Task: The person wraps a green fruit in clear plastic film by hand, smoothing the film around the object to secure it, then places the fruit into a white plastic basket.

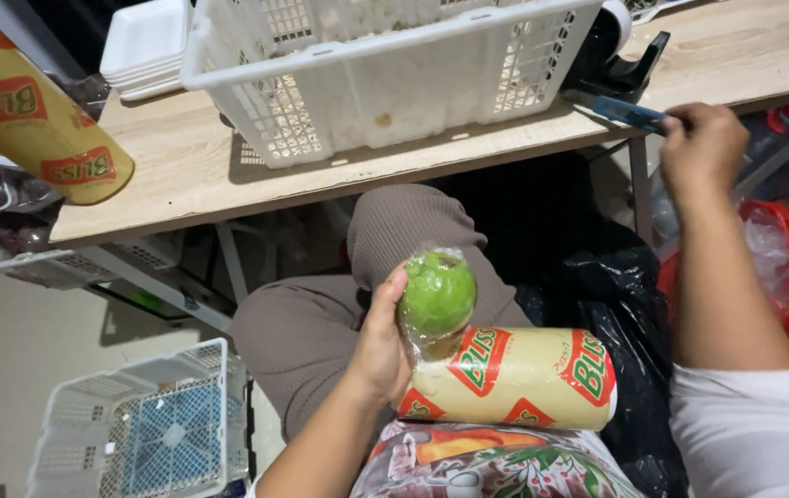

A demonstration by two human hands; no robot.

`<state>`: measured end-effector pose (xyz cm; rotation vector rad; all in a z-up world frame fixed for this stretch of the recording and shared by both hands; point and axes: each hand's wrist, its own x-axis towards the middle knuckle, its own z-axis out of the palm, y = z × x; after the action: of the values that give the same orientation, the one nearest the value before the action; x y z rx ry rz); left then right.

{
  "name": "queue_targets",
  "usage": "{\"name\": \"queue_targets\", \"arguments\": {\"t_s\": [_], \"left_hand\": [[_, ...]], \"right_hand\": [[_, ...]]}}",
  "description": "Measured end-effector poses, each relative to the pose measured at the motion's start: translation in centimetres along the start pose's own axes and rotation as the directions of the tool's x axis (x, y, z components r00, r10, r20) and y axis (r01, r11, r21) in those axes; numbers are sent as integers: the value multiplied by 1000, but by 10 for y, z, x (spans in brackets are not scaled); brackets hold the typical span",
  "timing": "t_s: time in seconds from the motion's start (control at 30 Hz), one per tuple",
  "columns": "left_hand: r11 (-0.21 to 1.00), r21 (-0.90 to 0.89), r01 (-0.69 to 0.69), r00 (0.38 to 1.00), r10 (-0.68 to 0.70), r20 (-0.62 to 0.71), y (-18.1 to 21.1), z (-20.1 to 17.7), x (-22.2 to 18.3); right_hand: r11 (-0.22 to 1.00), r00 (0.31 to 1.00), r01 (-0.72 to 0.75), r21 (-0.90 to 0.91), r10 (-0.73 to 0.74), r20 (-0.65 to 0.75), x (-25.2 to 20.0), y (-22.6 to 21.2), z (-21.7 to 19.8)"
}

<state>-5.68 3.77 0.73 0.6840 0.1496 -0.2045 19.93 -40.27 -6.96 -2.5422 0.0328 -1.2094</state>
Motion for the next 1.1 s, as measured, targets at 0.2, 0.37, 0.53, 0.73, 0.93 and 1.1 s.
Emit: {"name": "queue_targets", "arguments": {"t_s": [0.2, 0.37, 0.53, 0.73, 0.93, 1.1], "left_hand": [[999, 40, -12, 993, 7, 119, 0, 9, -6], [986, 167, 1, 1000, 1, -13, 5, 21, -10], [924, 338, -178, 984, 170, 52, 7, 16, -15], [719, 550, -425, 888, 450, 98, 7, 17, -14], [601, 599, -530, 828, 520, 211, 0, 10, -6], [619, 501, -605, 788, 558, 260, -5, -7, 3]], "right_hand": [[983, 1000, 13, -182, -15, -7, 14, -46, 14], [996, 998, 32, -83, -27, 61, 39, -69, 37], [994, 992, 108, 0, -107, -61, 28, -128, 5], [599, 957, 59, 798, -262, 126, -43, -251, -122], [462, 803, 71, 884, -553, 224, -74, -303, -156], [401, 856, -68, 914, -446, 259, -78, -307, -156]]}}
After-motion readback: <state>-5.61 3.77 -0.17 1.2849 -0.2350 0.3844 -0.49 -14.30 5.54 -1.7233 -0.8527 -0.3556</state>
